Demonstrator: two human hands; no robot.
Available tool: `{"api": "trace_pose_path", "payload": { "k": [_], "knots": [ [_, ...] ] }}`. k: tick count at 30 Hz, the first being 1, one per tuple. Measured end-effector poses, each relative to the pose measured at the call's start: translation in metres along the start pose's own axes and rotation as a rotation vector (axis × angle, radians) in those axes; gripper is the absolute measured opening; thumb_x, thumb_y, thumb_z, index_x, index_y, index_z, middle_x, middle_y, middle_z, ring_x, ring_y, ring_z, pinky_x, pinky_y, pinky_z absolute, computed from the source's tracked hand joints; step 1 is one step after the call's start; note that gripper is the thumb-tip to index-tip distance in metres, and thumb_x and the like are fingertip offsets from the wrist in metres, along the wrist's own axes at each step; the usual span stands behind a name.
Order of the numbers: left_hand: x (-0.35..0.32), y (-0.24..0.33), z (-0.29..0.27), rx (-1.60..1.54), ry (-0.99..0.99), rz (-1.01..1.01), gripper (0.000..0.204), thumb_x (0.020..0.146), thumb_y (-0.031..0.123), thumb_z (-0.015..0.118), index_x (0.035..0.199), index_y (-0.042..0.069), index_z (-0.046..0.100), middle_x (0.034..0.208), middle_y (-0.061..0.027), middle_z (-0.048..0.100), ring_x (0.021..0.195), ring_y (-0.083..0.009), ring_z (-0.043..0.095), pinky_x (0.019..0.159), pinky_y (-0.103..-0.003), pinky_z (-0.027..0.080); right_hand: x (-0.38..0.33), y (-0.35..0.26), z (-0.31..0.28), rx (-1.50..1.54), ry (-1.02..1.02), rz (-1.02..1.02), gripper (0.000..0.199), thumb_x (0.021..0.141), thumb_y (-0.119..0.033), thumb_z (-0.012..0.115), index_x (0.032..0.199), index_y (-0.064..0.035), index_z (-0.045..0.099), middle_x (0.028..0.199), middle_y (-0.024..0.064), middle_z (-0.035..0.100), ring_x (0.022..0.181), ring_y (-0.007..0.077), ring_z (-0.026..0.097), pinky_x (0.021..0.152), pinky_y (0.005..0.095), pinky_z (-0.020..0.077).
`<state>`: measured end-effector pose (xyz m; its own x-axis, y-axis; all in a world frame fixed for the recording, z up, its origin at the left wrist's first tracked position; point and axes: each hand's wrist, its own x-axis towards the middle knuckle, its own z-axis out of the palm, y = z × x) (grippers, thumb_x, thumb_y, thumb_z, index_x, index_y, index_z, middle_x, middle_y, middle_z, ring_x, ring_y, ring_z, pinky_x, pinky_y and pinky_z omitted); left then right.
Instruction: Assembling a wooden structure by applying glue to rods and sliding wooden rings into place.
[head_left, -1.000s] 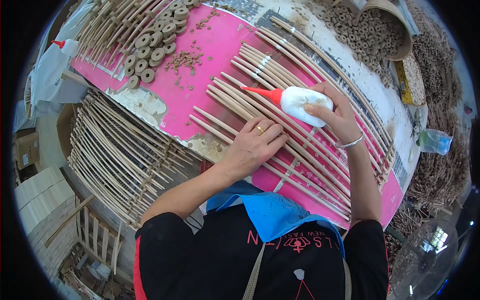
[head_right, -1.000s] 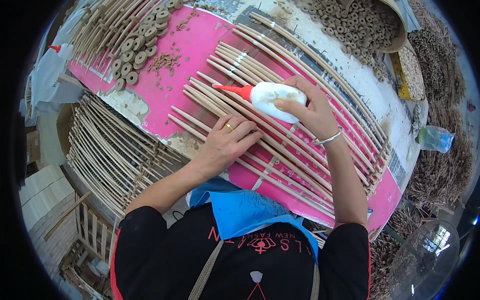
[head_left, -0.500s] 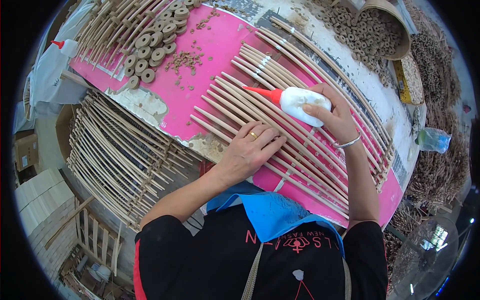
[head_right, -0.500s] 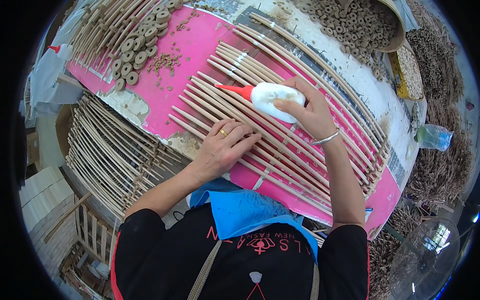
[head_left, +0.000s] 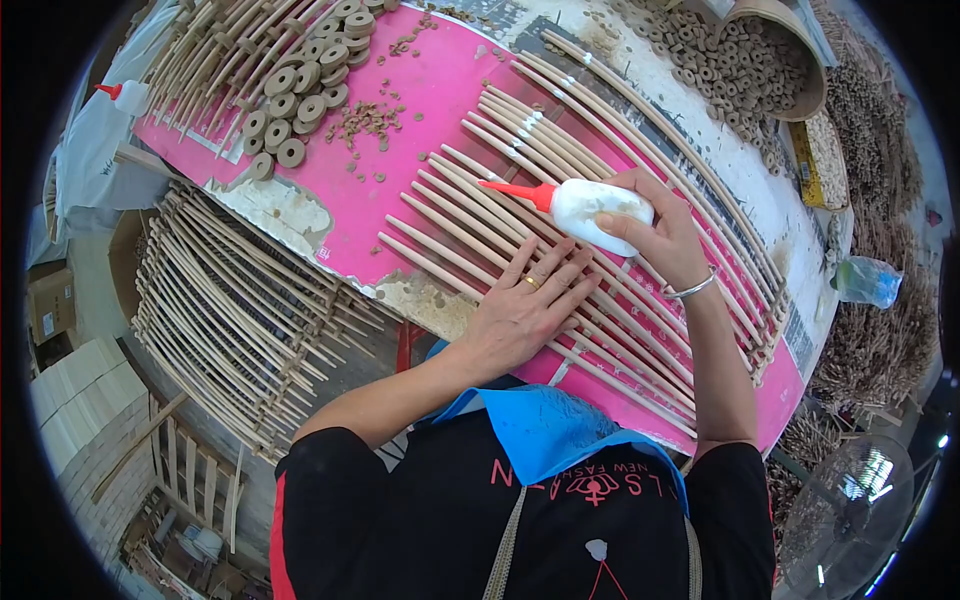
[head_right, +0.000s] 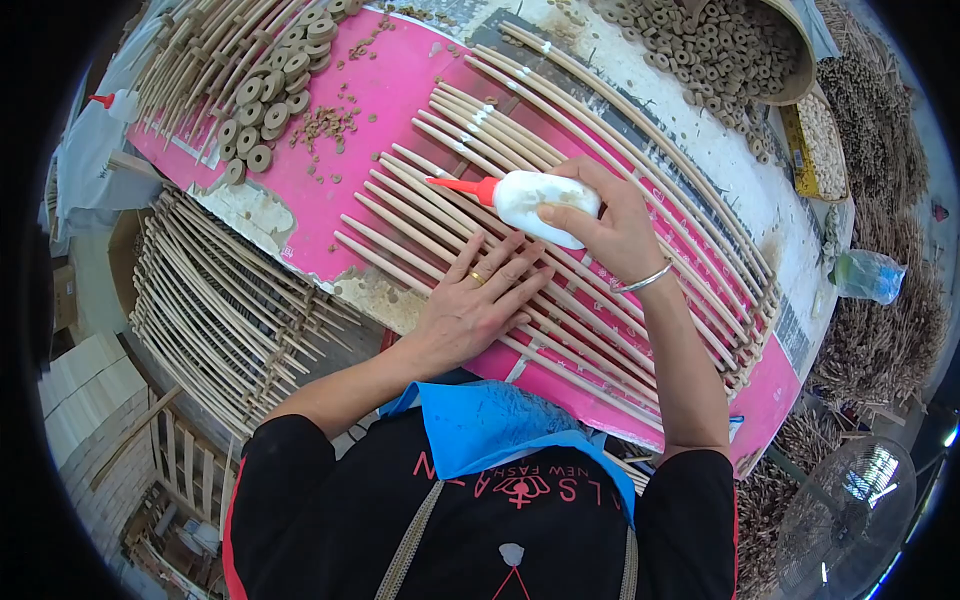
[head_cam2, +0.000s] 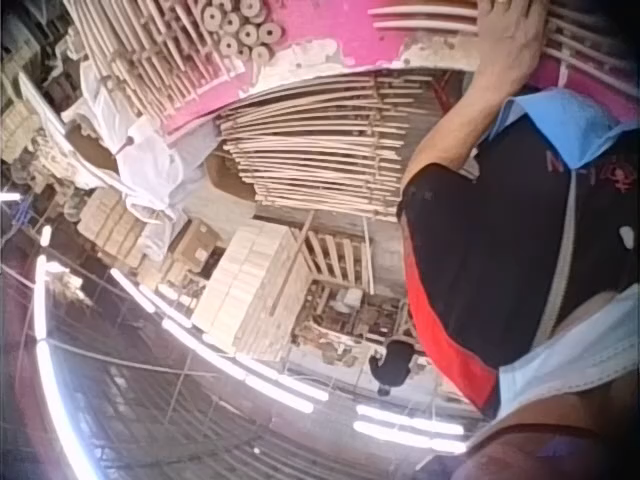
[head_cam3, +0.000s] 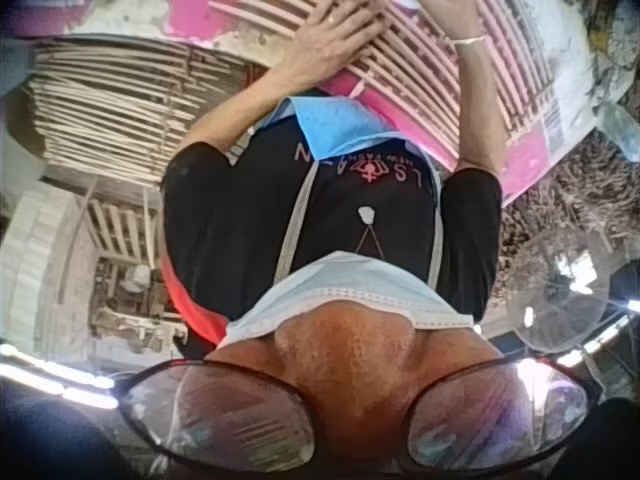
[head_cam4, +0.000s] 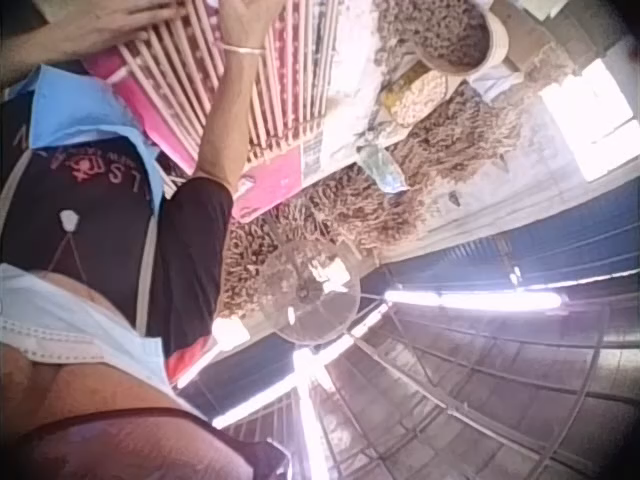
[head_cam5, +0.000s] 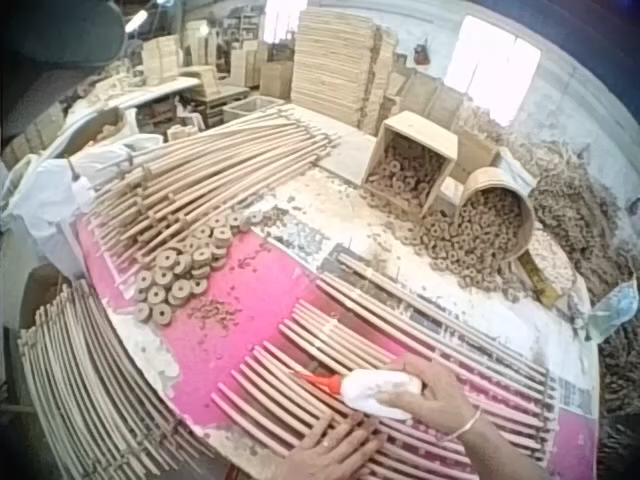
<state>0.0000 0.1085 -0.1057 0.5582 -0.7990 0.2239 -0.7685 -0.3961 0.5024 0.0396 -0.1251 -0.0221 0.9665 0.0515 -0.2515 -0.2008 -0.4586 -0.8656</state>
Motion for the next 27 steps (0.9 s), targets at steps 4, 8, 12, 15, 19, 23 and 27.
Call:
{"api": "trace_pose_path", "payload": {
  "k": [4,8,12,15,19,23,27],
  "knots": [
    [0.000,-0.001,0.000,0.035,0.000,0.013,0.064,0.096,0.037,0.070,0.155,0.019,0.052,0.168,-0.0067,0.040,0.160,-0.0272,0.028,0.132,-0.055,0.016,0.000,0.000,0.000,0.007,-0.006,0.017,0.034,0.090,-0.019,0.080,0.117,-0.0031,0.068,0.101,0.0007,0.067,0.093,0.0082,0.061,0.081,0.0255,0.0497],
    [0.000,-0.001,0.000,0.051,0.005,0.017,0.062,0.097,0.037,0.069,0.154,0.019,0.053,0.168,-0.0069,0.040,0.160,-0.0272,0.028,0.132,-0.055,0.016,-0.003,-0.001,-0.001,-0.071,0.010,-0.039,0.035,0.089,-0.023,0.081,0.116,-0.0031,0.070,0.097,0.0030,0.070,0.089,0.0099,0.064,0.078,0.0272,0.0507],
    [0.000,-0.002,0.001,0.052,0.011,0.020,0.061,0.098,0.036,0.069,0.154,0.019,0.054,0.167,-0.0074,0.041,0.159,-0.0271,0.030,0.132,-0.055,0.016,-0.008,-0.002,-0.002,-0.075,0.047,-0.076,0.037,0.087,-0.025,0.081,0.116,-0.0034,0.071,0.093,0.0057,0.074,0.085,0.0118,0.067,0.075,0.0292,0.0518],
    [-0.001,-0.001,0.001,0.010,0.030,0.024,0.058,0.098,0.035,0.065,0.153,0.016,0.055,0.164,-0.0094,0.044,0.159,-0.0280,0.031,0.132,-0.057,0.016,-0.008,-0.007,0.003,-0.056,0.031,-0.053,0.038,0.087,-0.025,0.081,0.116,-0.0030,0.071,0.094,0.0061,0.074,0.085,0.0124,0.067,0.076,0.0298,0.0524],
    [0.000,-0.001,0.001,-0.004,0.044,0.035,0.057,0.100,0.036,0.063,0.152,0.014,0.055,0.161,-0.0111,0.046,0.158,-0.0292,0.032,0.132,-0.058,0.016,-0.005,-0.006,0.005,-0.016,-0.018,-0.016,0.034,0.090,-0.020,0.079,0.118,-0.0018,0.069,0.100,0.0026,0.069,0.092,0.0097,0.064,0.081,0.0261,0.0513],
    [-0.001,-0.001,0.003,-0.014,0.062,0.022,0.057,0.100,0.037,0.063,0.152,0.014,0.055,0.160,-0.0111,0.047,0.157,-0.0294,0.033,0.132,-0.058,0.016,-0.006,-0.007,0.004,-0.046,-0.029,-0.017,0.034,0.091,-0.020,0.080,0.117,-0.0017,0.068,0.100,0.0025,0.068,0.091,0.0092,0.064,0.080,0.0261,0.0513],
    [0.000,-0.002,0.002,-0.034,0.057,0.024,0.056,0.101,0.037,0.063,0.151,0.014,0.056,0.158,-0.0112,0.049,0.156,-0.0300,0.035,0.131,-0.058,0.017,-0.012,-0.007,0.003,-0.052,0.015,-0.014,0.037,0.087,-0.022,0.081,0.116,-0.0017,0.071,0.096,0.0068,0.073,0.087,0.0131,0.068,0.077,0.0302,0.0531]
  ]
}}
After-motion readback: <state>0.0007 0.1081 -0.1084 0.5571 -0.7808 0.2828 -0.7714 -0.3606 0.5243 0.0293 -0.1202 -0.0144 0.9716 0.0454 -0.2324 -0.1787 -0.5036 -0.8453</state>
